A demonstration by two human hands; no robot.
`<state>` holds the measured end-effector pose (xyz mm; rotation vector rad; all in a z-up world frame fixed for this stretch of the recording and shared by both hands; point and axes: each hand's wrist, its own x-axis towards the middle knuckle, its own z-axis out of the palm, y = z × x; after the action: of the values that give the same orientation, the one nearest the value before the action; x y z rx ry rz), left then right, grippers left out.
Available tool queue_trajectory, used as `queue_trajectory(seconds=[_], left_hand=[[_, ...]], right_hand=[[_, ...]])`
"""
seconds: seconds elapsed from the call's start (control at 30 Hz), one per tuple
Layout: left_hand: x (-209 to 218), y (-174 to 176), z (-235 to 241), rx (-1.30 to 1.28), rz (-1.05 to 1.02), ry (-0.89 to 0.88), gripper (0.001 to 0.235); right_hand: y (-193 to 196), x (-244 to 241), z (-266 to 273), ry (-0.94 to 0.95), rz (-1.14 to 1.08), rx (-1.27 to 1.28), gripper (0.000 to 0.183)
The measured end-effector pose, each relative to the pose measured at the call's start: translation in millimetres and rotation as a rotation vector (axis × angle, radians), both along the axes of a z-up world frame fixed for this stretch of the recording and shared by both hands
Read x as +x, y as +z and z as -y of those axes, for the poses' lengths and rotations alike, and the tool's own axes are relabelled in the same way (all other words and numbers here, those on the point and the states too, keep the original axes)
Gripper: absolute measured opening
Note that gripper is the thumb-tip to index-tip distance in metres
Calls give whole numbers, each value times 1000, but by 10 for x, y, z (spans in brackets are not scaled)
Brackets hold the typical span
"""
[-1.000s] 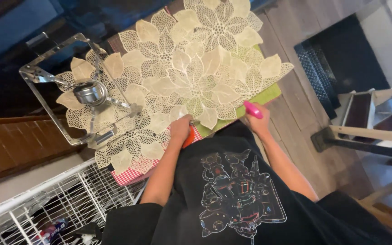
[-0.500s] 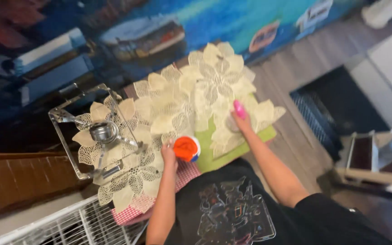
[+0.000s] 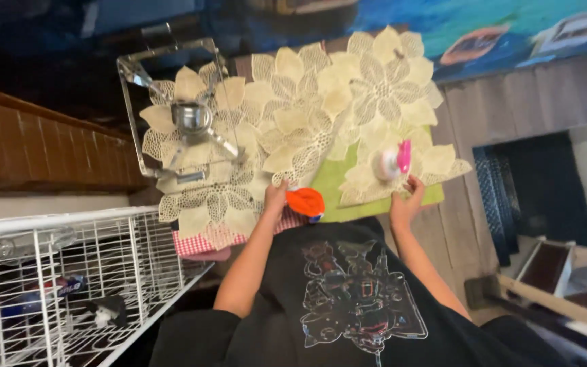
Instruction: Cleaning decorative lace cloths and small table items using a spray bottle and white cloth.
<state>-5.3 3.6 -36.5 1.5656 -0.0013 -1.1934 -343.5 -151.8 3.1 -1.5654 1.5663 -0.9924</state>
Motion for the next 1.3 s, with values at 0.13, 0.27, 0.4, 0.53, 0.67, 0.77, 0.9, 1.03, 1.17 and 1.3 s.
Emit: queue_trajectory(seconds=[0.13, 0.27, 0.4, 0.53, 0.67, 0.77, 0.9, 1.03, 1.17, 1.3], left_hand=[[-89, 65, -34, -2, 291, -109, 37], [-83, 284, -105, -229, 225, -205, 38], [-50, 187, -119, -158, 51, -336, 27], [-35, -479, -262, -4, 141, -463, 24], [-21, -630, -379, -66, -41, -279, 26], [-8, -493, -415, -88, -13, -265, 26], [-10, -209, -440, 36, 45, -375, 25], [-119, -374, -445, -154, -146, -304, 43], [-167, -798, -531, -138, 235, -261, 37], [-164, -549, -600, 37, 189, -279, 30]], right_hand=[[-383, 228, -397, 193, 278, -46, 38], [-401, 881, -619, 707, 329, 578, 37], [-328, 1026, -575, 883, 49, 587, 44], [-175, 816, -364, 796, -82, 334, 49], [394, 924, -259, 569, -91, -53, 48], [1008, 1177, -271, 519, -37, -218, 35], [1316, 1516, -393, 635, -59, -436, 18], [782, 1634, -644, 991, -93, -368, 16], [422, 1661, -750, 1231, -200, -243, 26], [271, 1760, -460, 1125, -640, -223, 60]])
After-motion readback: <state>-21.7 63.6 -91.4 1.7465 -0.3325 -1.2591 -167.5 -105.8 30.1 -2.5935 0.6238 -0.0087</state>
